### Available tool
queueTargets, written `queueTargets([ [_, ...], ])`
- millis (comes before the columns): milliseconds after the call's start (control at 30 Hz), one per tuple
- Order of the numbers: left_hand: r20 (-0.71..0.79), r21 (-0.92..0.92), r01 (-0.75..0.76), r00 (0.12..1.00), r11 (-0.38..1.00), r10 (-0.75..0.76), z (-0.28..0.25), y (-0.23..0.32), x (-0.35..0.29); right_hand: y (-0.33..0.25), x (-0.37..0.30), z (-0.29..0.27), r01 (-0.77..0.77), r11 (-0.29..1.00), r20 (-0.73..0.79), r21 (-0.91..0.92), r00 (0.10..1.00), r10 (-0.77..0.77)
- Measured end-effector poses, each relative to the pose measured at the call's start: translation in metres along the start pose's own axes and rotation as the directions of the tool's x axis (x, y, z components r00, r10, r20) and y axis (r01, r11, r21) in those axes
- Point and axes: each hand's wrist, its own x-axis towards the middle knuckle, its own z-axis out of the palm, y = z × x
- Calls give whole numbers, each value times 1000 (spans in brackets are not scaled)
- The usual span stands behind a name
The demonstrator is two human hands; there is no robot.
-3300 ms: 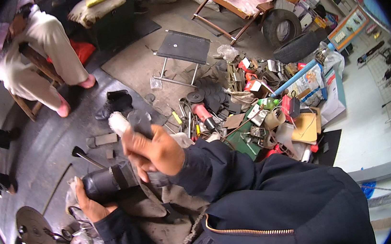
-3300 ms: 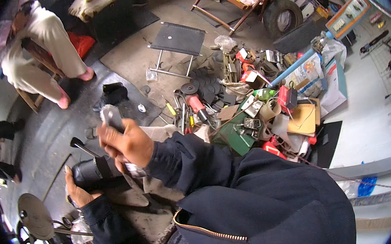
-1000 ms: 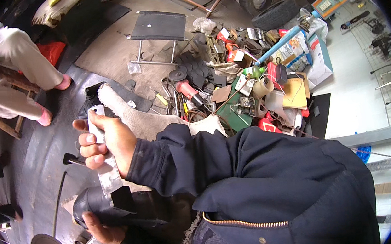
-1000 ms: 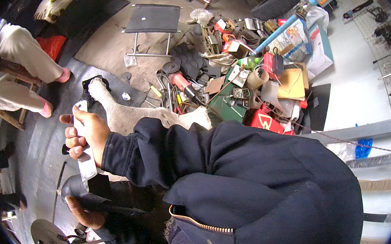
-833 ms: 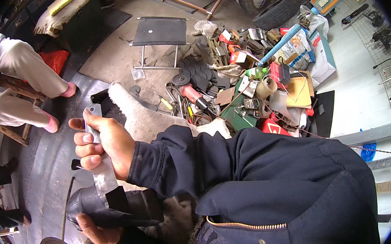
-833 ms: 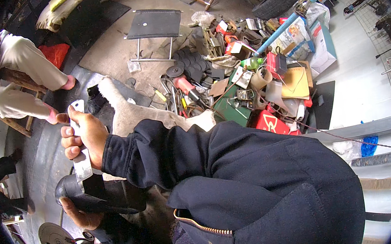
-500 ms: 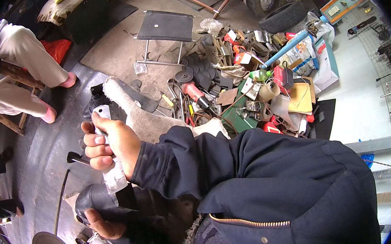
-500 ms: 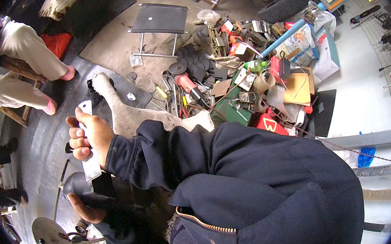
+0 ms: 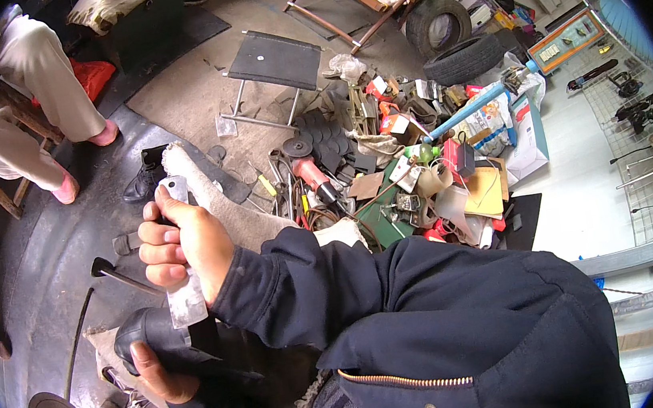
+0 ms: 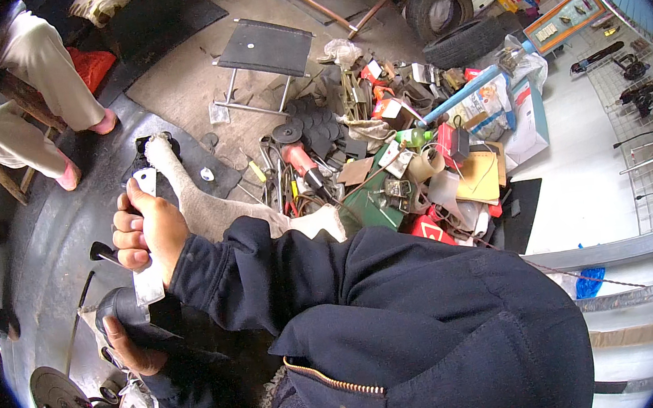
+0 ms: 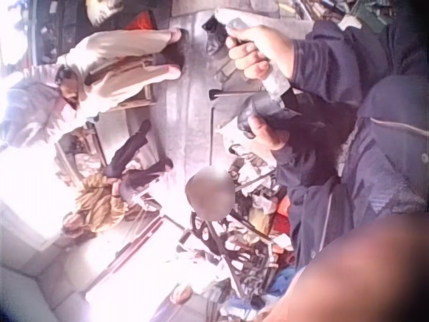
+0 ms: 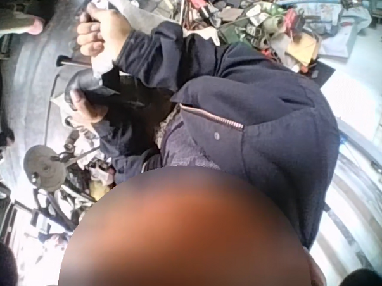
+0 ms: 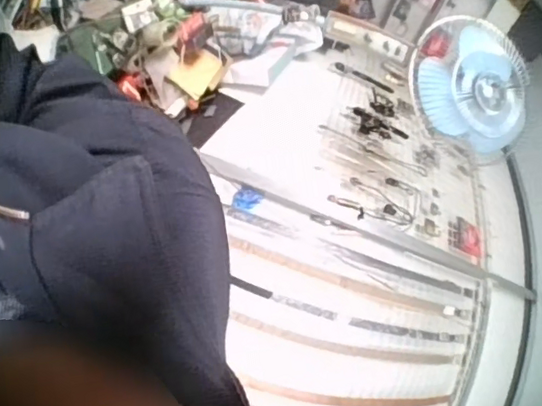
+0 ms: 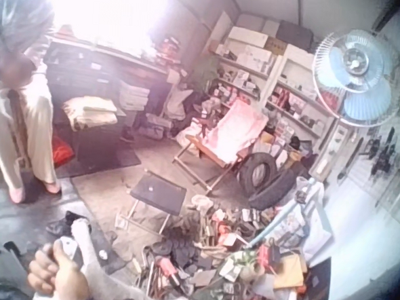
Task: The person holds a black leather shoe and uses a small metal scraper to smooth the sole and heel edges. The person repeatedly turns the shoe to access different areas, then sets it down and picks up the second shoe to continue scraping the sole.
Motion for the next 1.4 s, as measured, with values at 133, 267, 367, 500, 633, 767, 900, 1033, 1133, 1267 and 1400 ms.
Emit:
queueTargets([
  [133,11,69,-7,1000,998,6,-2,3,2,2,-1,1,25,1000,-5,-13,1000,-25],
  [267,25,74,-20,1000,997,18,1,1,2,2,1,-2,43,998,45,-43,998,-41],
  [367,21,4,3,1000,1000,-3,2,-1,3,0,6,-7,6,1000,-4,11,1000,-5],
  [500,62,67,10,998,998,-14,-2,2,3,-1,10,-11,-45,996,3,75,999,45],
  [633,69,15,-18,997,1000,17,-4,2,3,-3,8,-10,-36,998,0,52,999,36],
  [767,105,50,6,994,999,-11,-1,1,3,-4,6,-7,0,1000,24,30,1000,0],
  [900,30,120,9,999,993,-13,1,1,3,-5,6,-7,19,1000,12,8,1000,-20],
  [1033,-2,40,63,998,997,-63,4,-1,5,-6,6,-7,21,1000,9,5,1000,-21],
  [1133,9,62,33,999,998,-34,6,-4,4,-6,4,-6,36,999,29,2,999,-36],
  [1267,10,33,31,999,999,-31,7,-6,5,-5,1,-3,65,998,37,-17,997,-64],
  [1400,49,89,24,998,996,-29,5,-5,7,-5,-2,1,81,995,33,-64,996,-79],
])
